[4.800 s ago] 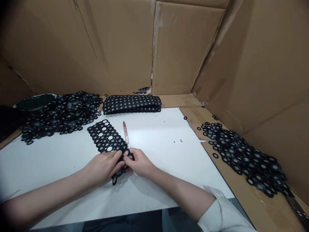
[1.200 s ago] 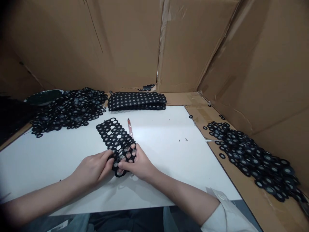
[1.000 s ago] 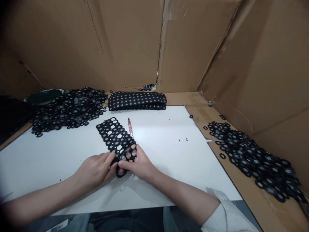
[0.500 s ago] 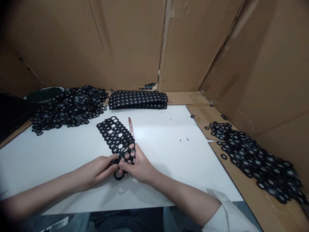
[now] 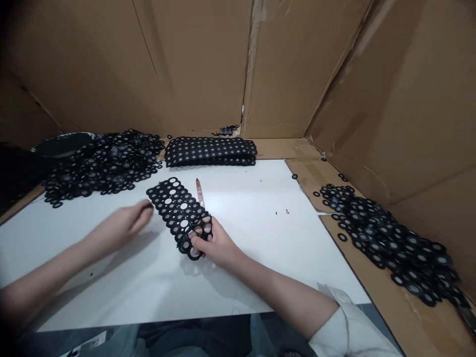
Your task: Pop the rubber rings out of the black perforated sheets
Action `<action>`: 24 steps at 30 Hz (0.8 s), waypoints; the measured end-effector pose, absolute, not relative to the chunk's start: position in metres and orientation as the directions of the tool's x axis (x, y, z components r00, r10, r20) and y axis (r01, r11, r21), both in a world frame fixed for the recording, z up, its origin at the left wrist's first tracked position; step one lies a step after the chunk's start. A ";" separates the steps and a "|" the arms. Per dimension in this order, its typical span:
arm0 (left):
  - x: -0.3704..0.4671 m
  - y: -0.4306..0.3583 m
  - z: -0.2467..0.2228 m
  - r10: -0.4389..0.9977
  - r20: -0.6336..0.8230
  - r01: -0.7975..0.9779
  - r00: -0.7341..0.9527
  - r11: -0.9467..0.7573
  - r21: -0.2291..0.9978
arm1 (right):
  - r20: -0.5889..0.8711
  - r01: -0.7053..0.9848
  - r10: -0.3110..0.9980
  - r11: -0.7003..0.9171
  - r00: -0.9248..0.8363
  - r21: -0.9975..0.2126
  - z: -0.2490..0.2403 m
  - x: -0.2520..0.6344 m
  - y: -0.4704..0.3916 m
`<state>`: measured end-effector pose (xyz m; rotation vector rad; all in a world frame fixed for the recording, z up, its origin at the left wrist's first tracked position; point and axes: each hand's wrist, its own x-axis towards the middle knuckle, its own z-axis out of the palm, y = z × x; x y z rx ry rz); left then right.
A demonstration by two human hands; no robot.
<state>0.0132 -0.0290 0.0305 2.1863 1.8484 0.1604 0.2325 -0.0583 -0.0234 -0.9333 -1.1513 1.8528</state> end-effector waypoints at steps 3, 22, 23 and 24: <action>-0.029 0.003 0.038 0.999 0.051 0.996 -0.006 0.010 -0.086 | -0.192 -0.232 0.866 -0.327 -0.462 -0.916 -0.025 0.233 -0.056; 0.047 -0.061 0.023 0.753 0.133 0.758 0.645 -0.652 0.012 | -0.190 -0.224 0.814 -0.362 -0.549 -0.905 -0.025 0.230 -0.054; 0.054 -0.067 0.018 0.716 0.146 0.725 0.682 -0.689 -0.008 | -0.185 -0.221 0.825 -0.347 -0.534 -0.911 -0.024 0.230 -0.055; 0.059 -0.071 0.012 0.683 0.160 0.695 0.713 -0.718 -0.029 | -0.181 -0.211 0.840 -0.327 -0.512 -0.921 -0.024 0.229 -0.056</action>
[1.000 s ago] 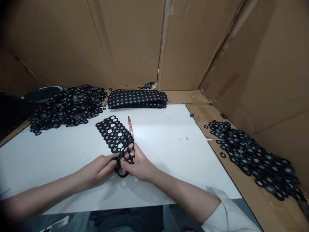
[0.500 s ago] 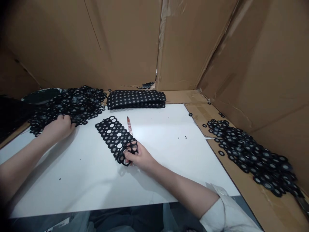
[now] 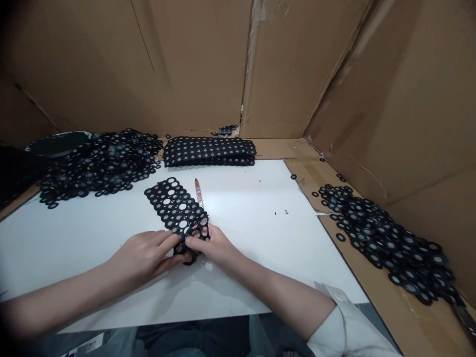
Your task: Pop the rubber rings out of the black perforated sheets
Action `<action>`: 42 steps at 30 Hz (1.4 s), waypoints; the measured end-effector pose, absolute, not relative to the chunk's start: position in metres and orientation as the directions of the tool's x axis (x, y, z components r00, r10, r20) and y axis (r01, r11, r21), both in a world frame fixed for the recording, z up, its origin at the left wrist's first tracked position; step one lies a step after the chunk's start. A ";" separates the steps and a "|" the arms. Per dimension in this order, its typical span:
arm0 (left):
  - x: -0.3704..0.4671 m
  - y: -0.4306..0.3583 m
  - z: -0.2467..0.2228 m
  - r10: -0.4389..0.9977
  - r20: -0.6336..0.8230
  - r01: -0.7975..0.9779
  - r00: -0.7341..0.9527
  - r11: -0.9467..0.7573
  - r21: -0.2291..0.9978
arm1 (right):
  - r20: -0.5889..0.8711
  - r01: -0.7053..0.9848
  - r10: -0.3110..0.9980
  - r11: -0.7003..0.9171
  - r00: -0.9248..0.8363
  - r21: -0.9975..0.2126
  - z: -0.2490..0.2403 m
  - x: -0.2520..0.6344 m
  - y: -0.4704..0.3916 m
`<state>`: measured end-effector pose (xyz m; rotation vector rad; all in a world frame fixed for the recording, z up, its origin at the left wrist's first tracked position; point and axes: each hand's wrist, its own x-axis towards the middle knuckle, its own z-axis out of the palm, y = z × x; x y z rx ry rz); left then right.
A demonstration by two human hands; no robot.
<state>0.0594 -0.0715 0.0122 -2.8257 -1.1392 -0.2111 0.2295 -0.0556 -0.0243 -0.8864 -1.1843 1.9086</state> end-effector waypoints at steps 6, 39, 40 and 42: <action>0.042 -0.085 0.012 0.499 0.285 0.546 0.819 -0.829 -0.119 | -0.278 -0.067 0.859 -0.337 -0.430 -0.939 -0.027 0.229 -0.059; 0.035 -0.040 0.037 0.990 0.072 0.812 0.117 -0.137 0.568 | -0.229 -0.091 0.826 -0.318 -0.516 -0.944 -0.023 0.229 -0.063; 0.034 -0.039 0.037 0.988 0.147 0.838 0.043 -0.116 0.533 | -0.240 -0.085 0.819 -0.330 -0.521 -0.940 -0.023 0.230 -0.063; 0.037 -0.041 0.031 0.981 0.150 0.861 0.120 -0.178 0.477 | -0.243 -0.099 0.818 -0.340 -0.521 -0.935 -0.023 0.230 -0.064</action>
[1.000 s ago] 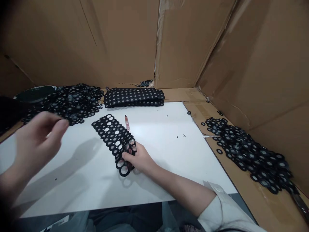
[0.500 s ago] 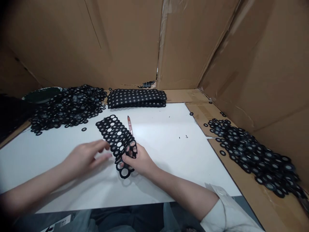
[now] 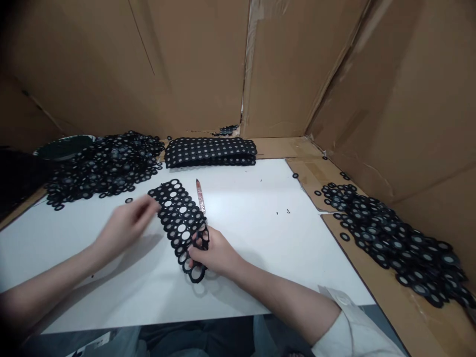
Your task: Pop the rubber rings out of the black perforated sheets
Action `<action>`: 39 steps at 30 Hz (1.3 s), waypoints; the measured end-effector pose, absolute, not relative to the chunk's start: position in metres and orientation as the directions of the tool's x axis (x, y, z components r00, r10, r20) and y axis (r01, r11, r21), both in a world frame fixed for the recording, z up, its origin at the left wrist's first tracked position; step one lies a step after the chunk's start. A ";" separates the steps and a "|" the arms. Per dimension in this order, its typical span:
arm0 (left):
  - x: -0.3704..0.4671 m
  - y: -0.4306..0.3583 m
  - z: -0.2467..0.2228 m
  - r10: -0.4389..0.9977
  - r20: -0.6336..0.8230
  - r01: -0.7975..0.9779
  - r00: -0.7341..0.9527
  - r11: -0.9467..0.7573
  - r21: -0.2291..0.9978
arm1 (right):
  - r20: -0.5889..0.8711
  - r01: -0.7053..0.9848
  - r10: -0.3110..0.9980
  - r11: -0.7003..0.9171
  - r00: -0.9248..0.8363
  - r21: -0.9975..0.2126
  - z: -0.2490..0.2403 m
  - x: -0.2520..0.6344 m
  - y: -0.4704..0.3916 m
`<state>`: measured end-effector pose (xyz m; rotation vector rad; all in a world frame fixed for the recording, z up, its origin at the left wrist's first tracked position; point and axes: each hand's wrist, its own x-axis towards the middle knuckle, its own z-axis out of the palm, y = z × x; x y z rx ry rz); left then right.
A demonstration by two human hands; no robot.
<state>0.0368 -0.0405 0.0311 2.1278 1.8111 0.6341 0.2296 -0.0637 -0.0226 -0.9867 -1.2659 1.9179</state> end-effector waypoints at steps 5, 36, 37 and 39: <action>0.056 -0.055 0.005 0.927 0.037 0.841 0.373 -0.354 0.408 | -0.231 -0.144 0.847 -0.336 -0.479 -0.931 -0.022 0.228 -0.064; 0.051 -0.053 0.003 0.917 -0.065 0.768 0.393 -0.288 0.573 | -0.254 -0.111 0.870 -0.328 -0.423 -0.938 -0.025 0.227 -0.062; 0.048 -0.048 0.005 0.944 -0.033 0.776 0.327 -0.249 0.579 | -0.256 -0.086 0.859 -0.325 -0.444 -0.942 -0.026 0.227 -0.062; 0.040 -0.039 0.010 0.990 0.067 0.793 0.127 -0.142 0.592 | -0.246 -0.050 0.838 -0.308 -0.486 -0.950 -0.027 0.228 -0.064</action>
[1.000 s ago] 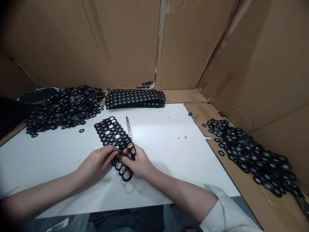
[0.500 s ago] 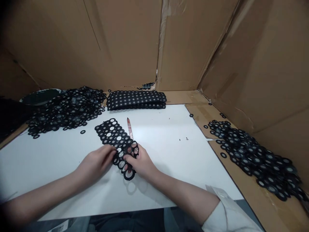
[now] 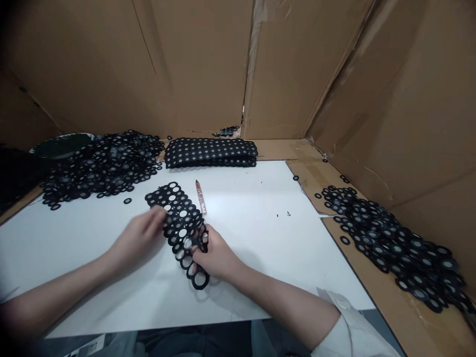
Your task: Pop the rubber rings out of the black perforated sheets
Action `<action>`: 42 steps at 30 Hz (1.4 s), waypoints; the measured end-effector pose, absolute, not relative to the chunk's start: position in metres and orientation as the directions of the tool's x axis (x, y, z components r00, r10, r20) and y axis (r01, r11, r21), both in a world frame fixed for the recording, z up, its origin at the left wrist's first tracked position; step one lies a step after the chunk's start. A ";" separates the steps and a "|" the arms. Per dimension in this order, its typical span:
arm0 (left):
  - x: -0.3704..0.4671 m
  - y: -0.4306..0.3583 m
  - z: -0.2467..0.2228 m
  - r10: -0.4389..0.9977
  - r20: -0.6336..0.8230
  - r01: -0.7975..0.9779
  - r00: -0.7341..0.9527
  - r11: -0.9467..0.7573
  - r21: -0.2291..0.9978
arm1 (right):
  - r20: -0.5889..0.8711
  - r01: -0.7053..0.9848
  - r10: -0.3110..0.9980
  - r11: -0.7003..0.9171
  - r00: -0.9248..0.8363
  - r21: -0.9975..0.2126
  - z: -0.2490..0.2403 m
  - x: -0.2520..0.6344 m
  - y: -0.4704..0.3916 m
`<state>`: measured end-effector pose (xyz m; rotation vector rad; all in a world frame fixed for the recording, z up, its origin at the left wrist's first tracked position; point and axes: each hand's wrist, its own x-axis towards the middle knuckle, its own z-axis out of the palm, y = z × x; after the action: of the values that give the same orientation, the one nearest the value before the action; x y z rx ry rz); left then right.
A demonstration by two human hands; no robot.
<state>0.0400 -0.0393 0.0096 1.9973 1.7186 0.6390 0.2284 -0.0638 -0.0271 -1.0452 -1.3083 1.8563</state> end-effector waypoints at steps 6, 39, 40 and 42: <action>0.044 -0.036 0.008 0.952 0.241 0.827 0.190 -0.287 0.484 | -0.186 0.043 0.889 -0.185 -0.417 -0.982 -0.022 0.228 -0.067; 0.074 -0.039 0.013 0.818 -0.115 0.629 0.564 -0.335 0.701 | -0.214 -0.021 0.804 -0.271 -0.555 -0.962 -0.022 0.229 -0.060; 0.071 -0.033 0.013 0.843 -0.100 0.633 0.528 -0.313 0.708 | -0.211 -0.025 0.809 -0.269 -0.548 -0.963 -0.023 0.228 -0.060; 0.062 -0.020 0.013 0.919 -0.019 0.660 0.394 -0.269 0.702 | -0.219 -0.017 0.821 -0.268 -0.528 -0.963 -0.025 0.228 -0.061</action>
<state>0.0623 -0.0197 0.0128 2.0241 1.3455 0.5294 0.2284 -0.0608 -0.0253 -1.0148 -1.3949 1.8538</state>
